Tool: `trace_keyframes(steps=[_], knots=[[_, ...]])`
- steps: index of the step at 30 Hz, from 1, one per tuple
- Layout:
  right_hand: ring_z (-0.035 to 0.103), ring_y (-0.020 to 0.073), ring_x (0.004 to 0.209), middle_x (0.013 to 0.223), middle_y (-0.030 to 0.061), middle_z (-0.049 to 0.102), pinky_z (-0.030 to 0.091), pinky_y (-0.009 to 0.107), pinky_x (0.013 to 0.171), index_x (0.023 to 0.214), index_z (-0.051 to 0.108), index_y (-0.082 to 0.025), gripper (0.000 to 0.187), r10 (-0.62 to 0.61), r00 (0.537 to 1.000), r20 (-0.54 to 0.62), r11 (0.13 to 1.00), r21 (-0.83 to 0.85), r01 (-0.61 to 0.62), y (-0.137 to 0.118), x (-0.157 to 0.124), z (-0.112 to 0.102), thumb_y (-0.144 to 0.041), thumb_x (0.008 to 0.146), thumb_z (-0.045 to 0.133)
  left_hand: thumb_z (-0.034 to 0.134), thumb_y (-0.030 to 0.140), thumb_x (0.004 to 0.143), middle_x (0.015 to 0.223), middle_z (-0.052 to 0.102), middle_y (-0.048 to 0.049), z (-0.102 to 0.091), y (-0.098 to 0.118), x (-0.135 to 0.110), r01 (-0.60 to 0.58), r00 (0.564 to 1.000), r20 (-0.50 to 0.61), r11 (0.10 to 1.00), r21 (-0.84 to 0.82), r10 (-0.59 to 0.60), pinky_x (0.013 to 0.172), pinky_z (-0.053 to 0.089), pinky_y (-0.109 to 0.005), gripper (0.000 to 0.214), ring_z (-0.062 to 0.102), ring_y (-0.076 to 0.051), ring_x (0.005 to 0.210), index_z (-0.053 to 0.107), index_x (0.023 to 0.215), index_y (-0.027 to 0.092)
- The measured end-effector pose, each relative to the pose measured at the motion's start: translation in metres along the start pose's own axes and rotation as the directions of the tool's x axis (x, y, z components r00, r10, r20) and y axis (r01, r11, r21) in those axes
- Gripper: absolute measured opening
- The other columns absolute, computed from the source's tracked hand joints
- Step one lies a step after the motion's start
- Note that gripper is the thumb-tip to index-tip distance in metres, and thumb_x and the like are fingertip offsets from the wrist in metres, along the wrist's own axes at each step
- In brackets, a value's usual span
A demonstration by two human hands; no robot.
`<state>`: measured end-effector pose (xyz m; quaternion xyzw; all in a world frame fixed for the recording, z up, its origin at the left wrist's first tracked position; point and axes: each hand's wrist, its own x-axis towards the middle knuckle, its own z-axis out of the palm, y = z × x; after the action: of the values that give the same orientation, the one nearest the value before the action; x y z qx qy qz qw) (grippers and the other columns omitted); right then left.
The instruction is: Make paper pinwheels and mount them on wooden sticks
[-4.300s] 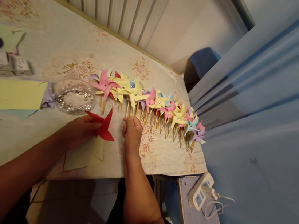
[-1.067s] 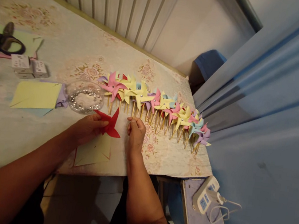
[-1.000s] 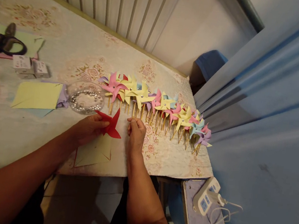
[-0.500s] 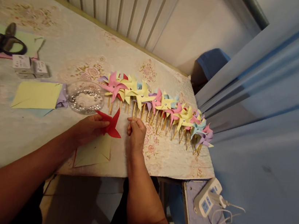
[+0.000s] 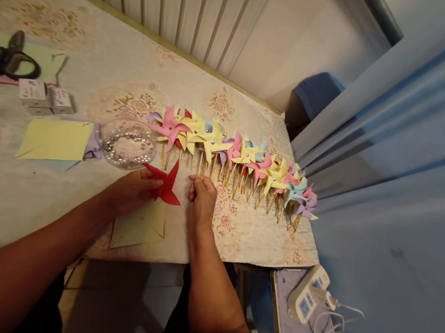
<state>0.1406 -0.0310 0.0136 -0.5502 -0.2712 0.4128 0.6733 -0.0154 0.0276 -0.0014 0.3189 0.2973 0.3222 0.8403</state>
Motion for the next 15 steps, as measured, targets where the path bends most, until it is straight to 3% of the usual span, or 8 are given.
trace_keyframes(steps=[15], knots=[[0.031,0.0075,0.045,0.049,-0.0085,0.041,0.020,0.025,0.047,0.076,0.064,-0.019,0.015,-0.013,1.000,0.011,1.000,-0.024,0.013,0.0000,-0.0014,0.0006,-0.034,0.075,0.061,0.091,0.025,0.054,0.075,0.073,-0.0051,0.0020,0.0020,-0.0027,-0.008,1.000,-0.012,1.000,0.004,0.008,0.062,0.043,-0.023,0.032,0.059,-0.012,0.063,0.077,0.079,0.012]])
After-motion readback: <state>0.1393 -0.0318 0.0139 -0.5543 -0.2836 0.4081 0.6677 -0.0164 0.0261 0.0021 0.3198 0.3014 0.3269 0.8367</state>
